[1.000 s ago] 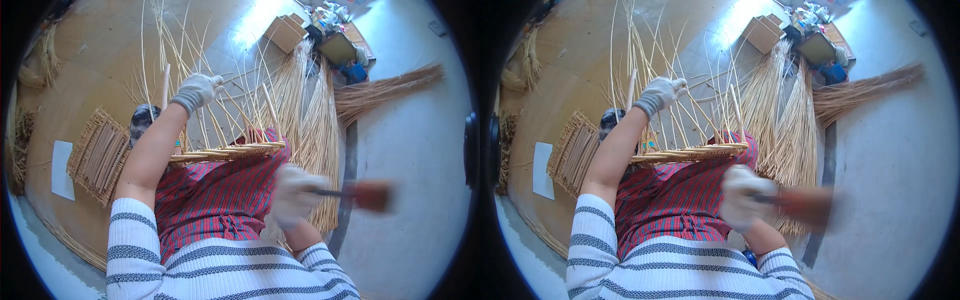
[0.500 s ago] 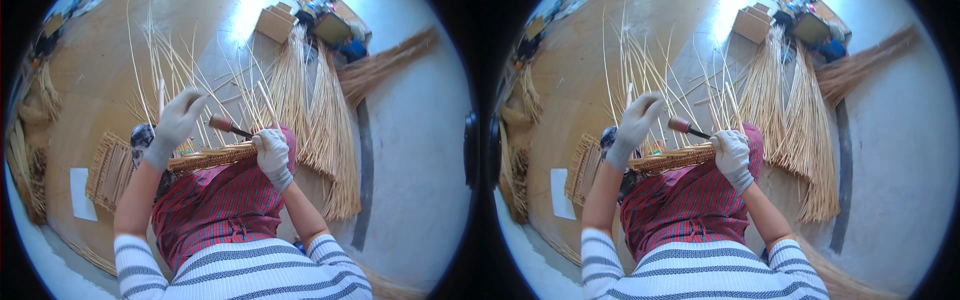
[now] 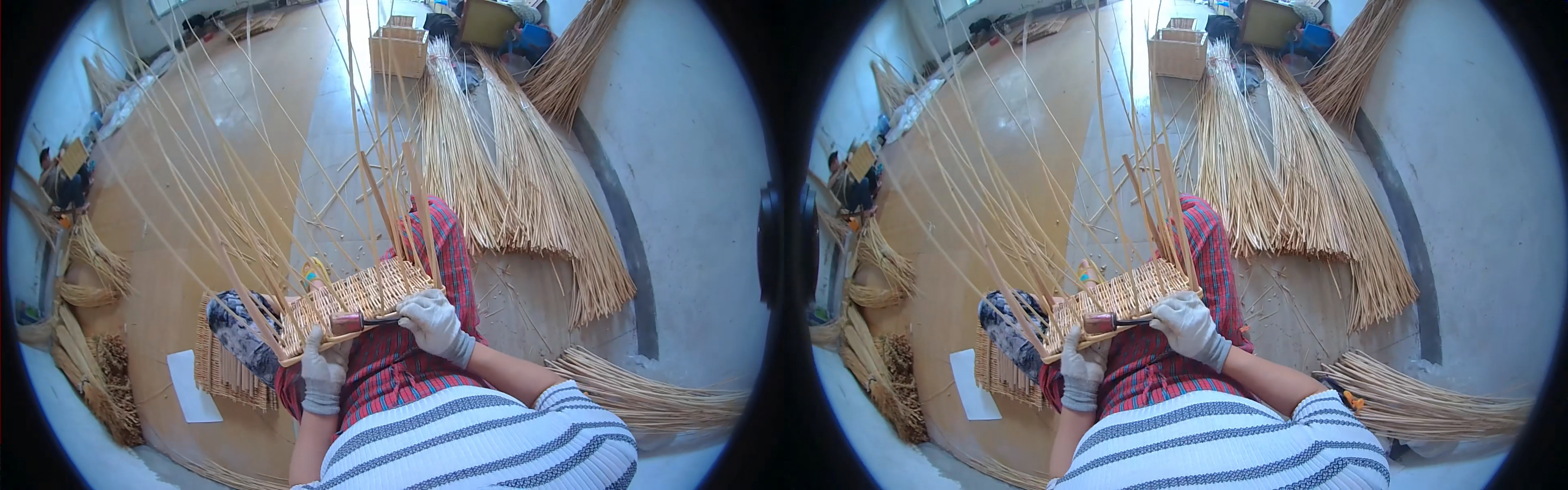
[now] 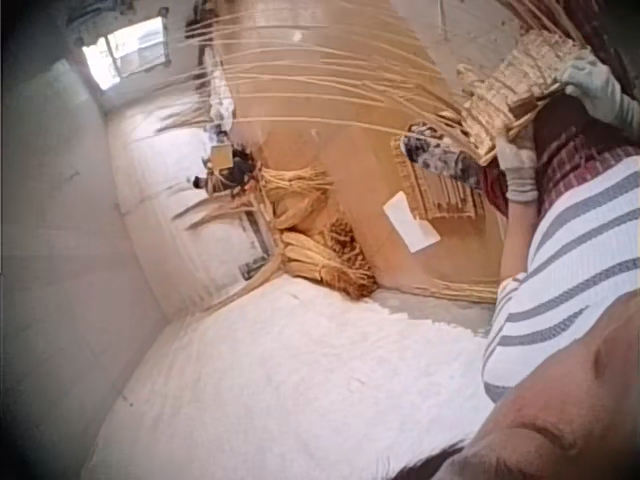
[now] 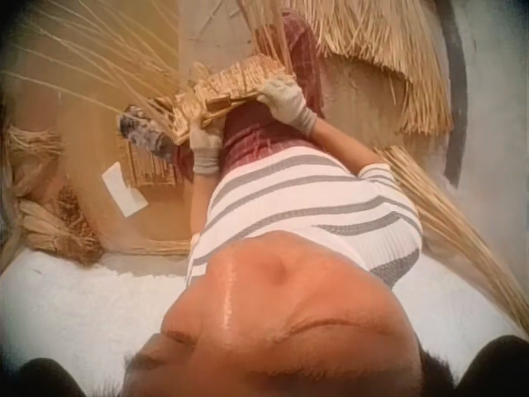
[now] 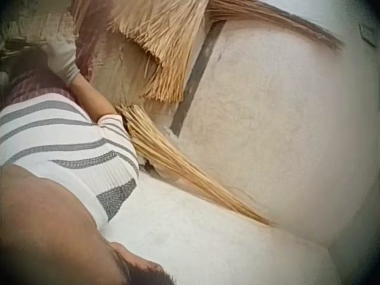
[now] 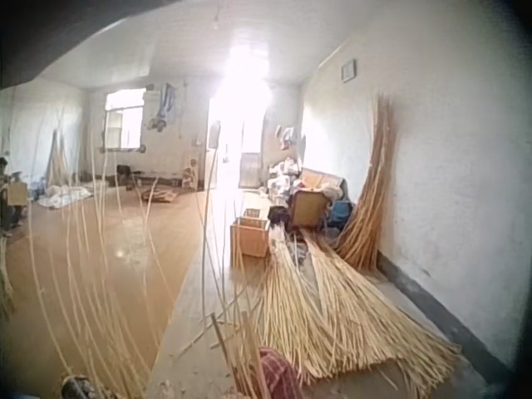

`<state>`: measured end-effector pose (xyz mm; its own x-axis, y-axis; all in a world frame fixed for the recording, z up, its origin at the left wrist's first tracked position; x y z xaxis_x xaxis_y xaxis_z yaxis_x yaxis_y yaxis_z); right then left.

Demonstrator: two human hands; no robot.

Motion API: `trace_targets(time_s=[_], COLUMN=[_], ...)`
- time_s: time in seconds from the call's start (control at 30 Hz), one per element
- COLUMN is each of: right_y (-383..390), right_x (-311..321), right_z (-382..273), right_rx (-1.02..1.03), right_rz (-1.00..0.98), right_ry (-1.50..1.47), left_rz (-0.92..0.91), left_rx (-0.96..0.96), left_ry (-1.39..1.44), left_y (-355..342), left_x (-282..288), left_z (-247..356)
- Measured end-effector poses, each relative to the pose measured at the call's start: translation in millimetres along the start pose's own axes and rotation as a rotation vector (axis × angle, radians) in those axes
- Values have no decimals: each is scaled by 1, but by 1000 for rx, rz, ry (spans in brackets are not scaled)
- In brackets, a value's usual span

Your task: The person is weaving a wicker basket using long straw or reed materials.

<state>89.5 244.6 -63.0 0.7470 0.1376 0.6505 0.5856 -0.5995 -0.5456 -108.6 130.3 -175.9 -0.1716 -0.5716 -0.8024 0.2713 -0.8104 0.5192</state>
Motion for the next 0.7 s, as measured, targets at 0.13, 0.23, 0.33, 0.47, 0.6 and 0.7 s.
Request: trace_targets(time_s=[0.13,0.23,0.33,0.47,0.6,0.7], right_y=[16,25,27,23,13,7], right_x=[8,22,19,-8,-29,-37], right_z=[-15,-31,-42,-42,-44,-36], right_rx=[-46,-86,-154,-323,-271,-287], right_rz=[7,49,11,-89,-234,-350], right_ry=[-183,-495,-468,-558,-558,-509], left_rz=[-93,-159,-246,-384,-367,-312], left_rx=[-143,-219,-239,-345,-519,-568], left_ry=[34,18,46,-24,-120,-160], left_y=[11,13,8,7,20,27], left_x=[16,13,-5,-39,-51,-49], left_z=[17,47,83,126,148,150])
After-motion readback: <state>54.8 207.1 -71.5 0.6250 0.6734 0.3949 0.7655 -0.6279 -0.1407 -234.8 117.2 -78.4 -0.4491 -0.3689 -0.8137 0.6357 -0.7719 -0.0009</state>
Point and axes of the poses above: each hand's wrist, its own y-axis away from the middle knuckle, its own x-axis out of the back of the hand, z = x × y, the point moved 7 cm from there along -y, towards the middle knuckle, and after that the axes turned 1 degree about y, right-handed, at the moved point
